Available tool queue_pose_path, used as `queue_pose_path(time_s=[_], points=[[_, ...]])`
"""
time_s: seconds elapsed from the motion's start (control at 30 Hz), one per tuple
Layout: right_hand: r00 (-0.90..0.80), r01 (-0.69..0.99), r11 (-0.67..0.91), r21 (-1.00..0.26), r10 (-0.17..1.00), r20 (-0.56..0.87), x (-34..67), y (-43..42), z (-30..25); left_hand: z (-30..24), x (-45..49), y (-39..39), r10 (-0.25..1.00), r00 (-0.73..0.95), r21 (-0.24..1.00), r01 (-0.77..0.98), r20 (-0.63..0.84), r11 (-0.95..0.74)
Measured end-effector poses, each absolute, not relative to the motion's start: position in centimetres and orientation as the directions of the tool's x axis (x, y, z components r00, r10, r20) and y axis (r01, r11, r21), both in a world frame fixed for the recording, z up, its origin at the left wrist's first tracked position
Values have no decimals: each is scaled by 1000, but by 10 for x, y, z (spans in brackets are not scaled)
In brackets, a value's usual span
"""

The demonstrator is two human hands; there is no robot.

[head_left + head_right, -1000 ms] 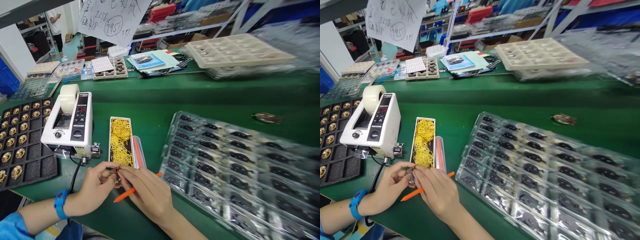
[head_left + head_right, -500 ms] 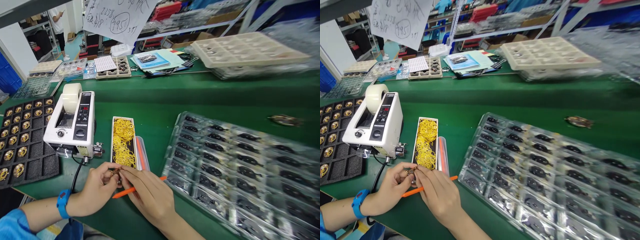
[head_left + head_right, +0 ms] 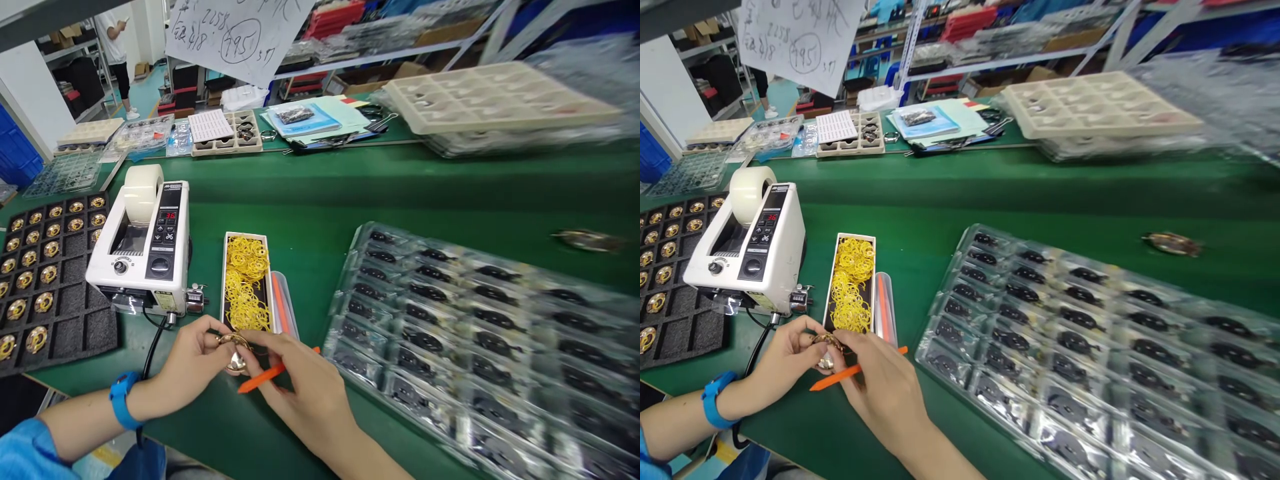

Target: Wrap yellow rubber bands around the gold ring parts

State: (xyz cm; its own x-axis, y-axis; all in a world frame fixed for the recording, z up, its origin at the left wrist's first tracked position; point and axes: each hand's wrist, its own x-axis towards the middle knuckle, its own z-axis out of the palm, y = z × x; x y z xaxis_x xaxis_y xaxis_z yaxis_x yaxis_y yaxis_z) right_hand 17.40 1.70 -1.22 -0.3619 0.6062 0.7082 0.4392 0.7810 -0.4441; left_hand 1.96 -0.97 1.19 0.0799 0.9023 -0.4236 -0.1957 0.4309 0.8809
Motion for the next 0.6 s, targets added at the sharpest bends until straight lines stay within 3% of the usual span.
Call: queue_pose_path(time_s=[0.17, 0.27, 0.37, 0.6], points=[[-321, 379, 639, -669, 769, 553, 186, 21, -2, 15, 16, -6, 883, 93, 852, -234, -459, 468], [-402, 324, 564, -760, 809, 429, 191, 25, 4, 18, 14, -5, 884, 81, 857, -217, -461, 467], [-530, 278, 563, -778, 766, 365, 192, 27, 6, 21, 13, -5, 888, 98, 859, -226, -449, 460], [-595, 177, 673, -718, 654, 467, 189, 23, -2, 24, 11, -4, 857, 200, 837, -200, -474, 510]])
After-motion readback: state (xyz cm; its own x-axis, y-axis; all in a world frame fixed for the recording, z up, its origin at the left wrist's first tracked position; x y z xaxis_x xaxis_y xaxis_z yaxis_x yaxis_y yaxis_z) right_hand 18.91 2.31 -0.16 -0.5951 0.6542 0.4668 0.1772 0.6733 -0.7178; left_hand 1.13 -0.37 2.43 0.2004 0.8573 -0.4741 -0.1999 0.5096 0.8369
